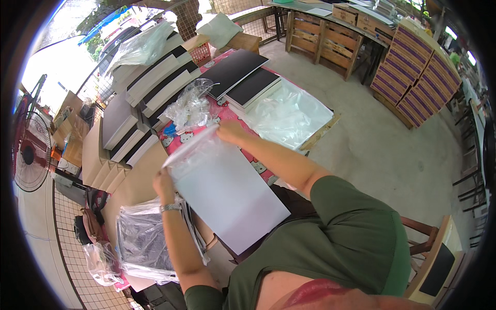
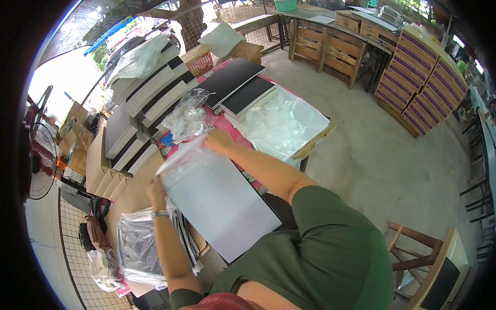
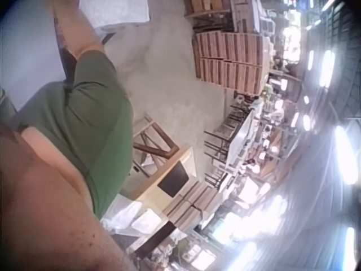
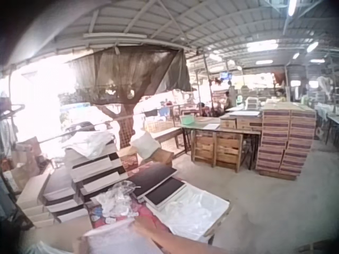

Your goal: The person packages items by placing them into plastic bags, wrapping the bags around the items, and then wrapping the bagged items in brown paper, securing the paper with tape from a dispenser.

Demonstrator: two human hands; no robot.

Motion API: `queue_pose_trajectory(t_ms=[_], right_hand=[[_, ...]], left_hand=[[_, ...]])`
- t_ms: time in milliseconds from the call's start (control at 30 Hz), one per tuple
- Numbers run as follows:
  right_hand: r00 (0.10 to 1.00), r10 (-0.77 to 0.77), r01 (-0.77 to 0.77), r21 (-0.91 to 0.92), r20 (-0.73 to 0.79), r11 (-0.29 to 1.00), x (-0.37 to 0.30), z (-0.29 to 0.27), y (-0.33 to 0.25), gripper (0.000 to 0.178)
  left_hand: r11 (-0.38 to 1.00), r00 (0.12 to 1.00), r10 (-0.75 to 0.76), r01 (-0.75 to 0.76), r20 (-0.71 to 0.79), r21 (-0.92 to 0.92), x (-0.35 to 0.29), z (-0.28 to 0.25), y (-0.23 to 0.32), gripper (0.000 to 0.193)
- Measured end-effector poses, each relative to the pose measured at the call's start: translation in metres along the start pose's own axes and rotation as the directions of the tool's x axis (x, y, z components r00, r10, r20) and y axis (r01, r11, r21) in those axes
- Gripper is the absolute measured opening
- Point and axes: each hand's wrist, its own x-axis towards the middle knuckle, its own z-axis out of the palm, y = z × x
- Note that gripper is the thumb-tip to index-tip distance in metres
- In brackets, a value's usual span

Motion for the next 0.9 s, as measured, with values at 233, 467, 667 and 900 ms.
queue_pose_trajectory(t_ms=[233, 467, 667, 900], right_hand=[[0.886, -0.155, -0.296, 0.789, 0.438, 0.539, -0.030, -0.185, -0.076, 0.030], [0.800, -0.372, -0.437, 0.882, 0.471, 0.176, -0.079, -0.153, -0.026, 0.026], [0.868, -0.314, -0.449, 0.877, 0.384, -0.172, -0.104, -0.060, 0.036, 0.020], [0.803, -0.002, -0.576, 0.777, 0.596, 0.253, -0.169, 0.018, 0.150, 0.042]], left_hand=[[0.799, 0.970, 0.053, 0.101, 0.237, -0.593, -0.103, -0.158, 0.136, 0.020], [0.736, 0.885, -0.006, 0.319, 0.465, -0.598, -0.126, -0.160, 0.073, 0.025], [0.461, 0.701, -0.145, 0.672, 0.698, -0.579, -0.106, -0.096, -0.031, 0.022], [0.771, 0.841, -0.260, 0.476, 0.475, -0.422, -0.188, 0.018, -0.110, 0.036]])
